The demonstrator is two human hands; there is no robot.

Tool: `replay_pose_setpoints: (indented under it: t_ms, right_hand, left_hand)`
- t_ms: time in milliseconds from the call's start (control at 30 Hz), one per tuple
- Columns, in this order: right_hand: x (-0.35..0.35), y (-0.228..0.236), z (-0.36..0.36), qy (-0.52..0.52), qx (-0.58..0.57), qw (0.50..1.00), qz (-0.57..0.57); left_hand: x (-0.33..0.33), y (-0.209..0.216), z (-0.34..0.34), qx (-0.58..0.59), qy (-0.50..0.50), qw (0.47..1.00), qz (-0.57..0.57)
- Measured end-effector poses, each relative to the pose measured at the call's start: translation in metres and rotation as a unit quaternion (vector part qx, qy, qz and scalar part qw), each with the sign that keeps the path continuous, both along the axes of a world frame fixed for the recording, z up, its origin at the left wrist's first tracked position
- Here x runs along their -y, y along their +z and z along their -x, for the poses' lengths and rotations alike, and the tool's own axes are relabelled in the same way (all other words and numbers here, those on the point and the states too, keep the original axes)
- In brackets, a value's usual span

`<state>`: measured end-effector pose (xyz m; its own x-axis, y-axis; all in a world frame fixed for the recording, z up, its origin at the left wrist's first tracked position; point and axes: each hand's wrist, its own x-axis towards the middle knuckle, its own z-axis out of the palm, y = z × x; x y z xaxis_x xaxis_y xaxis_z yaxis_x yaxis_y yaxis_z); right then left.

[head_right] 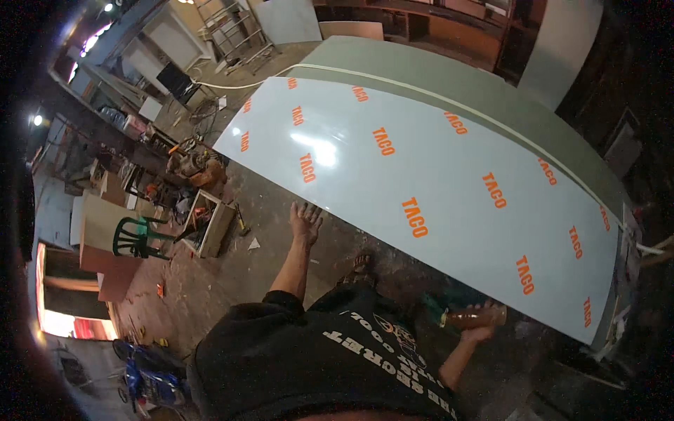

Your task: The person applies glue from a bottle onto the edge of a curved wooden board and then positions the board on a table.

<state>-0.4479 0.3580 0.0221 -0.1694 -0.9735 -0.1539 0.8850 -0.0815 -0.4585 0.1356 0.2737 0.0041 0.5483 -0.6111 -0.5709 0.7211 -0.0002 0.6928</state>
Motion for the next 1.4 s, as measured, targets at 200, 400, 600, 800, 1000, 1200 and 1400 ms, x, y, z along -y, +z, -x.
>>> replay_pose_setpoints:
  t_ms: [200,400,600,800,1000,1200,1400]
  right_hand:
    - [0.005,0.002,-0.011,-0.054,-0.053,0.997,-0.024]
    - [0.001,-0.003,-0.010,-0.084,-0.053,0.995,-0.030]
    - [0.006,0.024,-0.031,-0.185,-0.122,0.957,-0.188]
    - [0.007,0.022,-0.026,-0.173,-0.077,0.965,-0.179]
    - [0.004,0.008,-0.020,-0.152,-0.029,0.986,-0.054]
    - [0.005,0.009,-0.022,-0.140,-0.072,0.988,0.006]
    - [0.007,0.016,-0.016,-0.138,-0.065,0.987,0.057]
  left_hand:
    - [0.030,-0.033,-0.017,-0.059,0.031,0.989,0.129]
    - [0.042,-0.023,-0.018,-0.114,0.025,0.984,0.138]
    - [0.048,-0.014,-0.019,-0.065,-0.012,0.995,0.073]
    - [0.041,-0.013,-0.039,-0.128,-0.137,0.964,0.190]
    - [0.056,-0.028,-0.064,0.008,-0.020,0.992,0.122]
    - [0.060,-0.022,-0.077,0.103,-0.003,0.990,0.095]
    - [0.060,0.026,-0.055,0.211,-0.085,0.961,0.156]
